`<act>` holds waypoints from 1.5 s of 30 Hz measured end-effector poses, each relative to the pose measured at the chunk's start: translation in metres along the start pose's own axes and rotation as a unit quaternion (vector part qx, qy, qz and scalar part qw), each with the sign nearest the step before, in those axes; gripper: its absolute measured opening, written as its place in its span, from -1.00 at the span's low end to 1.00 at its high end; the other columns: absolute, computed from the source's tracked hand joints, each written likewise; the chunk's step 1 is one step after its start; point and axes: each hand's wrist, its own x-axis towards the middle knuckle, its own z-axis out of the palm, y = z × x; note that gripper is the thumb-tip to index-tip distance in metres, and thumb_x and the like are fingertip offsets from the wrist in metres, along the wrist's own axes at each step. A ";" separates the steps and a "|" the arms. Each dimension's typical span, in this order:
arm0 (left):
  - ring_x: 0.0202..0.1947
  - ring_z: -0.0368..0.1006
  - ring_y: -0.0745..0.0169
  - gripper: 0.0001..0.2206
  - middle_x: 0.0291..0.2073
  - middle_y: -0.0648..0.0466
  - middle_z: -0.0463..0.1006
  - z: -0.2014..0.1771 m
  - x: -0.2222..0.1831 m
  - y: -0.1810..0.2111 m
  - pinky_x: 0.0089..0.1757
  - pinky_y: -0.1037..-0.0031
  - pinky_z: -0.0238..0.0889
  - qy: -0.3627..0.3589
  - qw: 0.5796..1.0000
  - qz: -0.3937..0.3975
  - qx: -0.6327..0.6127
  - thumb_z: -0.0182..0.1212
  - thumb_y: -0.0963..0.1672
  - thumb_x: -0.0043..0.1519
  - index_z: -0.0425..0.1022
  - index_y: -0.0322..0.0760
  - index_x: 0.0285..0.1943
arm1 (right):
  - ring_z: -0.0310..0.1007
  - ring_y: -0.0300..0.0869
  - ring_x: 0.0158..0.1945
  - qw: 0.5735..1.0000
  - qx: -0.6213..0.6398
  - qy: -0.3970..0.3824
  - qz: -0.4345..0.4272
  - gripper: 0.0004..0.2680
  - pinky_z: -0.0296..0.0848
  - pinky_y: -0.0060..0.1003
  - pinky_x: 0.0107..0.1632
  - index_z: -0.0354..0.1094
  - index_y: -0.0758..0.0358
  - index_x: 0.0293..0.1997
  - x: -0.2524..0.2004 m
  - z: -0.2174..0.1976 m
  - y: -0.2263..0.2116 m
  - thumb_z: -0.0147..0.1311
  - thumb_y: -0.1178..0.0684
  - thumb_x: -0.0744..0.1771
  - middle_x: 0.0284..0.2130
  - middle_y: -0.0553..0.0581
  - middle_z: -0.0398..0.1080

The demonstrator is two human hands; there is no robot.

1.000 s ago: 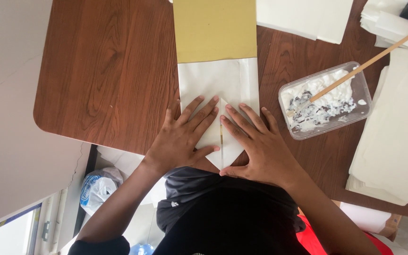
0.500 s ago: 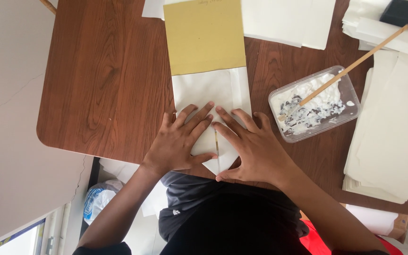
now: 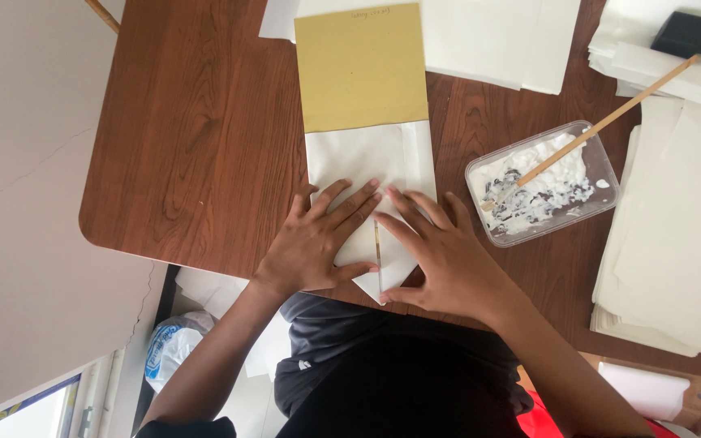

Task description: Folding the bottom of a paper bag and applying glue with a brush to seal it.

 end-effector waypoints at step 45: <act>-0.20 0.61 0.09 -0.73 -0.34 0.17 0.68 0.004 0.057 0.018 -0.03 0.15 0.28 0.189 0.912 -0.107 -0.349 0.46 -0.26 0.08 0.65 -0.10 -0.08 | 0.61 0.11 -0.16 0.913 0.172 0.298 0.217 -0.87 0.64 -0.04 -0.29 0.44 0.16 -0.06 -0.007 0.035 -0.009 0.01 0.00 0.42 -0.23 0.05 0.39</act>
